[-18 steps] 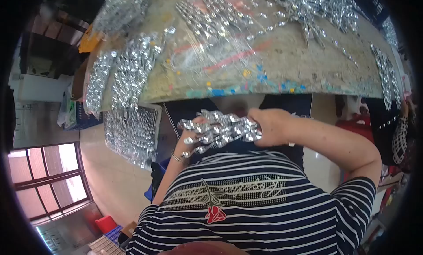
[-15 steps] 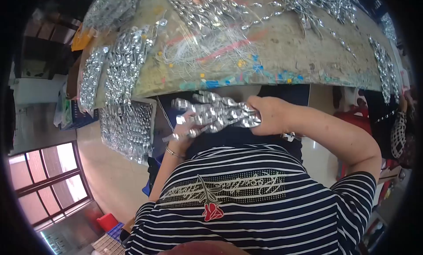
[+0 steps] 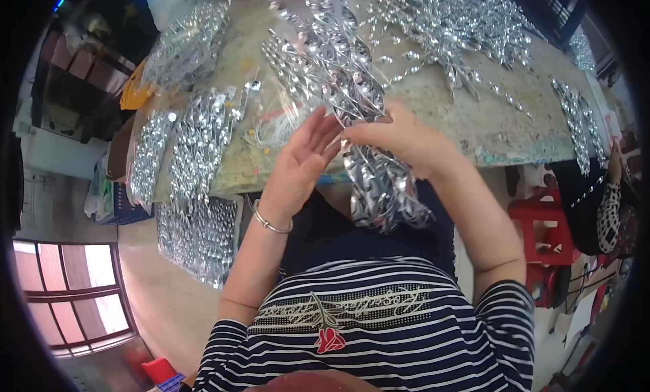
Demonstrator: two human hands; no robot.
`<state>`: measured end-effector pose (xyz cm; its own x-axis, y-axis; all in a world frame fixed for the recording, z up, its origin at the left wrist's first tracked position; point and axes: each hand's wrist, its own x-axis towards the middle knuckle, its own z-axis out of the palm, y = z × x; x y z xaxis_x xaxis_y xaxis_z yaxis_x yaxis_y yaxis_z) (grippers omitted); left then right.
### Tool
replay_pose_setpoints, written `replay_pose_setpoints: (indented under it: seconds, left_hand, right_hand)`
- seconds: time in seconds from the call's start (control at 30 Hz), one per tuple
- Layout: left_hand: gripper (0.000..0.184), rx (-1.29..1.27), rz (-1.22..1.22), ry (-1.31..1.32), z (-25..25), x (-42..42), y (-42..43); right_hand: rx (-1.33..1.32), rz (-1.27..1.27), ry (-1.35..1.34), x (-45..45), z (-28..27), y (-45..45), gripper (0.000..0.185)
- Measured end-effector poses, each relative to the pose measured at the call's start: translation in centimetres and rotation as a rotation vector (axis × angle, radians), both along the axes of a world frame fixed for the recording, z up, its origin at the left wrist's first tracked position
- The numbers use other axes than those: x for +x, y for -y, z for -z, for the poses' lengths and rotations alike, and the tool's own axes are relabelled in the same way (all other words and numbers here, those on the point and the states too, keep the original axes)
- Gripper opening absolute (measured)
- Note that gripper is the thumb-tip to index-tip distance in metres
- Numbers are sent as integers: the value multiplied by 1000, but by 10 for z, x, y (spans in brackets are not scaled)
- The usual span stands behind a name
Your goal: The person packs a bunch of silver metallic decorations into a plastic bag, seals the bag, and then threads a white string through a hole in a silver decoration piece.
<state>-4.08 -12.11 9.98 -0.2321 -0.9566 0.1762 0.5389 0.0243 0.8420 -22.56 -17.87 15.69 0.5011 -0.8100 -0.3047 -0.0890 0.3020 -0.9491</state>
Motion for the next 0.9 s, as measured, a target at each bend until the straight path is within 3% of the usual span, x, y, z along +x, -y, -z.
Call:
replay_pose_setpoints:
  seconds: [0.1,0.23,0.27,0.43,0.67,0.73,0.9]
  left_hand:
    - [81,20,-87,49,5,-10,11]
    - [50,272,-40,-66,8,-17,7]
    - [35,309,-90,-91,9,-19,5]
    - [31,368,-123,-122,17,-20,0]
    - [36,386,-173,-142,26,-16,-6]
    - [43,386,-196,-174,18,-18,-9]
    - [39,424,-250,-230,20,-19,-10]
  right_hand:
    - [213,-29,192,10,-3,-4,32]
    - [305,10,261,27,37,-17,30]
    - [350,-12,234,25,47,-16,32]
    - [403,40,256,22,55,-29,49]
    - [265,86,48,18,73,-37,41]
    - [261,54,102,18,85,-38,39]
    - [175,33,189,22,76,-43,38]
